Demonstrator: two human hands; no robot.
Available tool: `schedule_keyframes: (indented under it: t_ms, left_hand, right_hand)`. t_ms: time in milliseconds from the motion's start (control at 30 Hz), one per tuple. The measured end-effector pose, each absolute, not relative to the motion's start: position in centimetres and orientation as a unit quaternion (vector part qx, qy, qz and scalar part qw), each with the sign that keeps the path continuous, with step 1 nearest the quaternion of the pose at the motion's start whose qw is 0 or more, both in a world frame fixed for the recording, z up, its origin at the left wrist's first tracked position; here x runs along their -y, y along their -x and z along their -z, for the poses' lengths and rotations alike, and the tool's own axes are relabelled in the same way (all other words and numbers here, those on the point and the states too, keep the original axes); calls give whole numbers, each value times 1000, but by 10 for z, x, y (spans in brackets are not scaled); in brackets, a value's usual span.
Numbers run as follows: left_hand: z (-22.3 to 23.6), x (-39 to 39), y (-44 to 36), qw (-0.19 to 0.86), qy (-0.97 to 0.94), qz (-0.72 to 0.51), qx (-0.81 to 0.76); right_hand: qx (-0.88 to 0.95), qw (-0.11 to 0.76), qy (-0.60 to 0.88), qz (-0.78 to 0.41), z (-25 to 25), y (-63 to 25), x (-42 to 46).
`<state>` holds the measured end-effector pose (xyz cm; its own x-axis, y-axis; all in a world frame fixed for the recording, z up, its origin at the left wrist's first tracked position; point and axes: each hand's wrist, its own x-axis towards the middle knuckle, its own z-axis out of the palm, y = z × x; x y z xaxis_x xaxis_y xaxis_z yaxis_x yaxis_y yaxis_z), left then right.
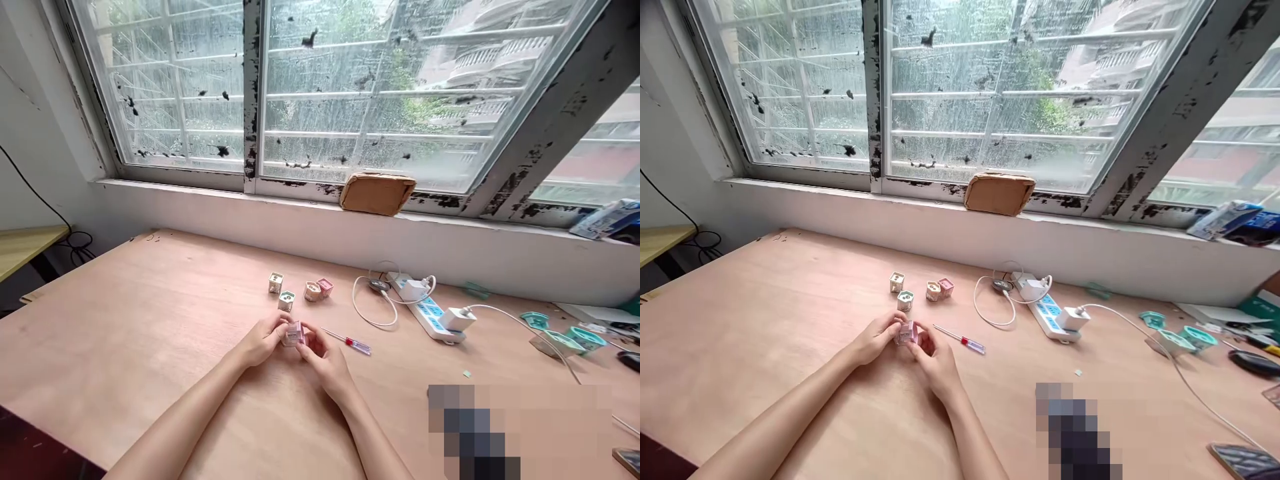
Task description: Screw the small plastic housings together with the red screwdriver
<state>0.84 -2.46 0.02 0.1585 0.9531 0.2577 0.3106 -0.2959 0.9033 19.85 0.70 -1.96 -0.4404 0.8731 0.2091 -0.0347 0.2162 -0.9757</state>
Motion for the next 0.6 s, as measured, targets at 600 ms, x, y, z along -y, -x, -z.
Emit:
schedule_keyframes:
  t_ms: [600]
  left_hand:
    - [-2,24,3,315,-741,-405,-433]
  right_hand:
    - [667,420,354,-504,22,-200,-12]
